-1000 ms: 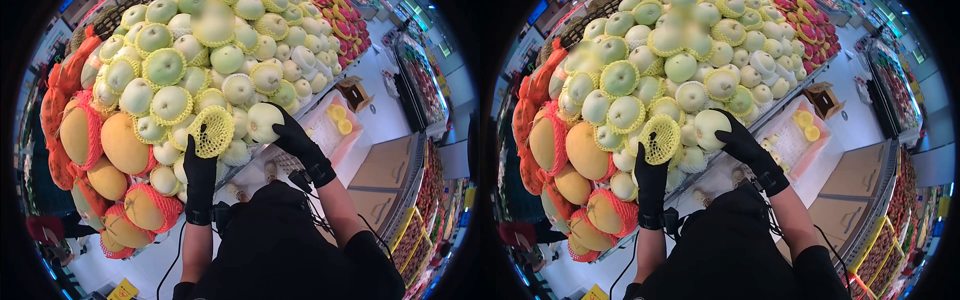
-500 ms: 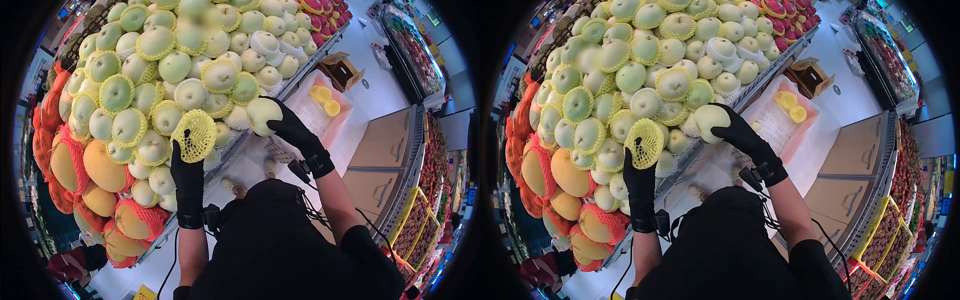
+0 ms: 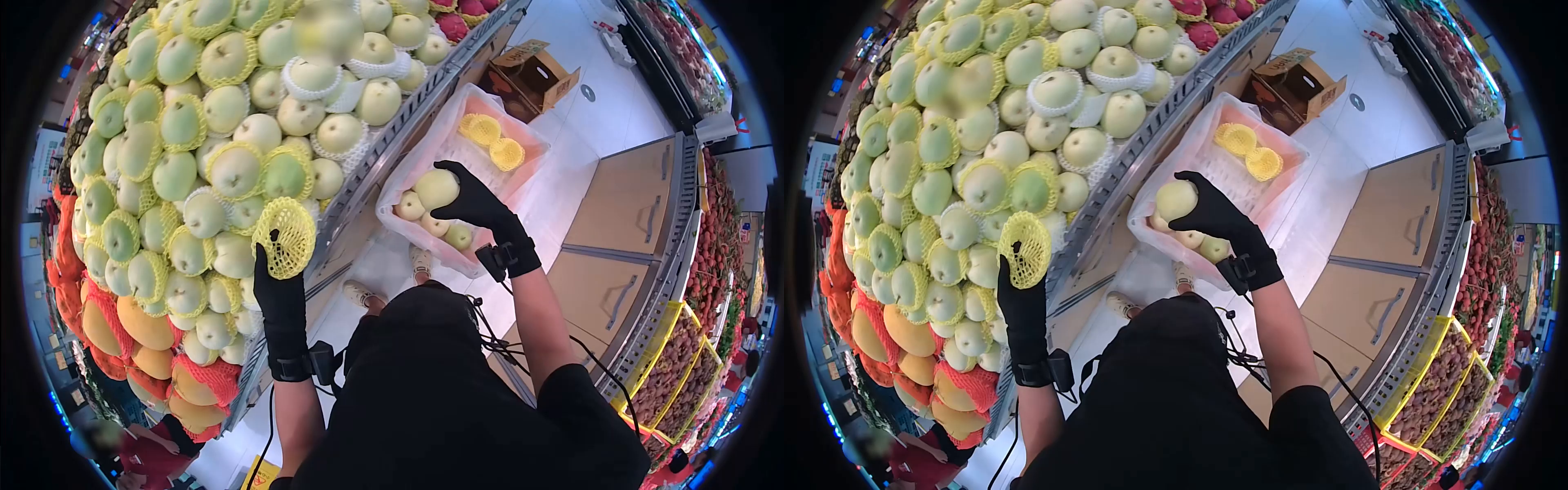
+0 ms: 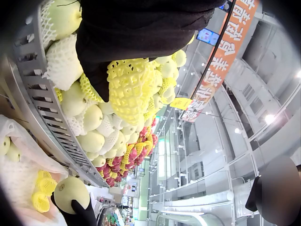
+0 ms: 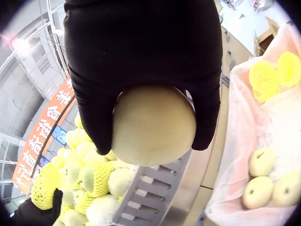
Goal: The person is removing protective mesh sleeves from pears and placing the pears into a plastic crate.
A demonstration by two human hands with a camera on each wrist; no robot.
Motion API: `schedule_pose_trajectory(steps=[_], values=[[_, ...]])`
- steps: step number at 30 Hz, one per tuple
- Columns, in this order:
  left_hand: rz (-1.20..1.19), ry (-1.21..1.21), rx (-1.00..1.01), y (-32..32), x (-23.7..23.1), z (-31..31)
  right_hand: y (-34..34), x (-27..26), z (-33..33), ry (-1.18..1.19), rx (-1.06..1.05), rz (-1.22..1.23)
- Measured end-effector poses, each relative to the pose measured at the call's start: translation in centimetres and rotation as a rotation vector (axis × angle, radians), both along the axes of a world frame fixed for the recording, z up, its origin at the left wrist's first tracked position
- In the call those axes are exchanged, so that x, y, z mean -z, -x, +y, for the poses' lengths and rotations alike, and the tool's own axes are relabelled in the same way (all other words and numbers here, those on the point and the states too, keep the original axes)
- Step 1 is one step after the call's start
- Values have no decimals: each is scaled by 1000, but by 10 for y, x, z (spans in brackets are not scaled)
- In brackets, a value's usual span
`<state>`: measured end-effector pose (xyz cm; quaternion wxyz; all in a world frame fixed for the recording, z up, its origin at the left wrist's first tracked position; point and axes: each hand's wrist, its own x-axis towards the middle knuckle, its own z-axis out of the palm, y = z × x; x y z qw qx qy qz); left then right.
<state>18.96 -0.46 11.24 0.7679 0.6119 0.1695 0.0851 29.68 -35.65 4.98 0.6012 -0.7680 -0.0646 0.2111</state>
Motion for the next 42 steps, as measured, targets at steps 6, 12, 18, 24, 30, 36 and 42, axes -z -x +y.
schedule_pose_trajectory(steps=[6, 12, 18, 24, 30, 36, 42], values=[[29, 1, 41, -12, 12, -33, -7, 64, -54, 242, 48, -96], [105, -145, 79, -18, 19, -52, -10, 175, -70, 467, 117, -69], [137, -153, 68, -15, 21, -60, -16, 204, -59, 577, 90, 96], [184, -237, 9, 1, 31, -54, -30, 231, -46, 652, 64, 165], [252, -606, 5, 12, 27, -57, -42, 259, -33, 707, 92, 181], [281, -521, -31, 19, 34, -49, -35, 272, -19, 692, 145, 202], [292, -570, -48, 15, 34, -45, -30, 281, -22, 648, 207, 211]])
